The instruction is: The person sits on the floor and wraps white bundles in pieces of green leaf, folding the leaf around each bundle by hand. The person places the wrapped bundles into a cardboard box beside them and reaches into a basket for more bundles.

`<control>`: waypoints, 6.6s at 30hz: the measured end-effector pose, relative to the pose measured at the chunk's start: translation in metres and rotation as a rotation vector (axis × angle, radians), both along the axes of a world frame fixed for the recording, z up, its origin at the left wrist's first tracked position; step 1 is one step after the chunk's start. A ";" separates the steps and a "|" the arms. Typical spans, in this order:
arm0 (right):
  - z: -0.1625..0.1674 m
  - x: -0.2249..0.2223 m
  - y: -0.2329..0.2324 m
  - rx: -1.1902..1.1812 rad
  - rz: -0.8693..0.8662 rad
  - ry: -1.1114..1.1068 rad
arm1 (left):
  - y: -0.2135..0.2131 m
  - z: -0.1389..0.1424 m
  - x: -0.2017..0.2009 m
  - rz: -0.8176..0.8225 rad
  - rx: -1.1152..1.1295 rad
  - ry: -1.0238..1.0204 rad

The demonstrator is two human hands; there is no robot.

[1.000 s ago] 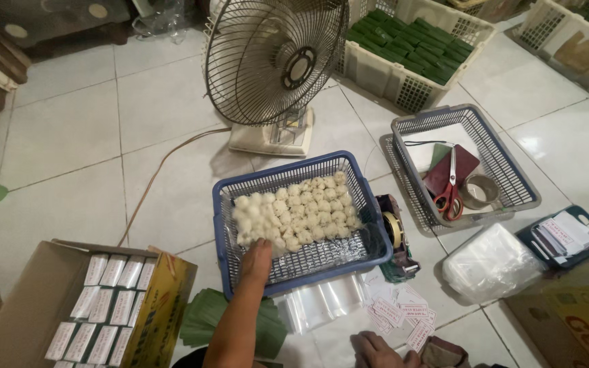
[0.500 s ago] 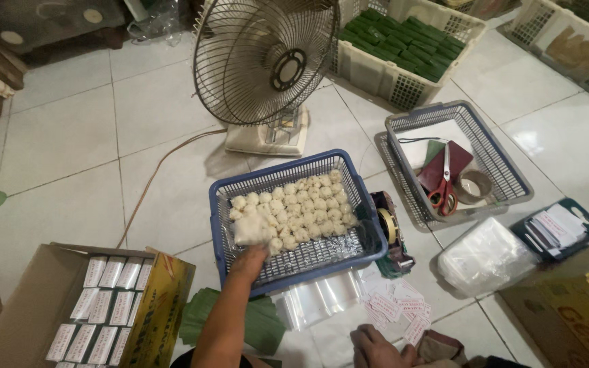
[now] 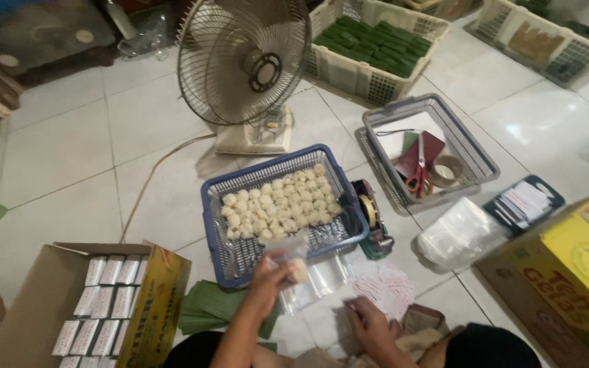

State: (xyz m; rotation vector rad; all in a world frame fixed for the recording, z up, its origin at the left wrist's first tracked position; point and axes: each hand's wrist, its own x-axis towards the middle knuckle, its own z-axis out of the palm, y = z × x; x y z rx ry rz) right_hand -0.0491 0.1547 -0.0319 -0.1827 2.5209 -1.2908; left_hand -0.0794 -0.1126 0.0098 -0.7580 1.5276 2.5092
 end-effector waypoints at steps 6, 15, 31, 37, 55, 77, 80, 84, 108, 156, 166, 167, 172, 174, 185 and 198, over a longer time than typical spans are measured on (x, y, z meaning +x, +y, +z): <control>0.031 0.023 -0.007 -0.396 0.132 0.575 | 0.087 -0.021 0.075 0.036 0.189 -0.119; 0.035 0.037 0.006 -0.884 -0.101 -0.004 | 0.113 0.012 0.110 -0.041 0.519 0.504; 0.123 0.063 0.000 -0.411 0.200 0.646 | 0.137 0.066 0.112 0.145 -0.055 0.507; 0.127 0.040 -0.005 -0.330 -0.093 0.441 | 0.143 0.049 0.113 0.205 0.012 0.400; 0.096 0.044 0.005 -0.217 -0.053 0.541 | 0.137 0.002 0.093 0.131 0.093 0.226; 0.002 0.008 -0.039 -0.879 -0.305 -0.744 | -0.077 -0.042 0.069 -0.393 -1.367 -0.331; 0.009 0.018 -0.049 -0.820 -0.263 -0.779 | -0.133 -0.014 0.064 -0.313 -1.724 -0.513; 0.018 0.029 -0.061 -0.827 -0.288 -0.868 | -0.155 0.003 0.059 -0.421 -1.590 -0.737; 0.070 0.004 -0.003 -0.982 -0.173 -0.614 | 0.021 0.032 0.105 -0.013 0.745 0.098; 0.106 0.033 -0.003 -0.871 -0.015 -0.103 | 0.124 0.050 0.101 0.003 0.101 0.537; 0.067 0.015 0.005 -0.243 -0.012 0.210 | 0.124 -0.020 0.090 0.243 0.326 0.148; 0.057 0.011 0.003 -0.256 -0.052 0.058 | 0.125 -0.031 0.090 0.257 0.321 0.086; -0.006 -0.006 -0.001 -0.251 -0.126 -0.250 | 0.128 -0.073 0.079 0.306 0.196 -0.087; -0.026 -0.016 -0.002 -0.530 -0.100 -0.248 | 0.117 -0.078 0.072 0.258 0.019 -0.134; -0.033 -0.083 -0.024 -0.545 -0.369 -0.251 | 0.040 -0.067 -0.004 0.173 -1.515 0.003; -0.024 -0.085 -0.082 -0.268 -0.062 0.007 | 0.022 -0.066 0.001 0.017 -1.191 -0.264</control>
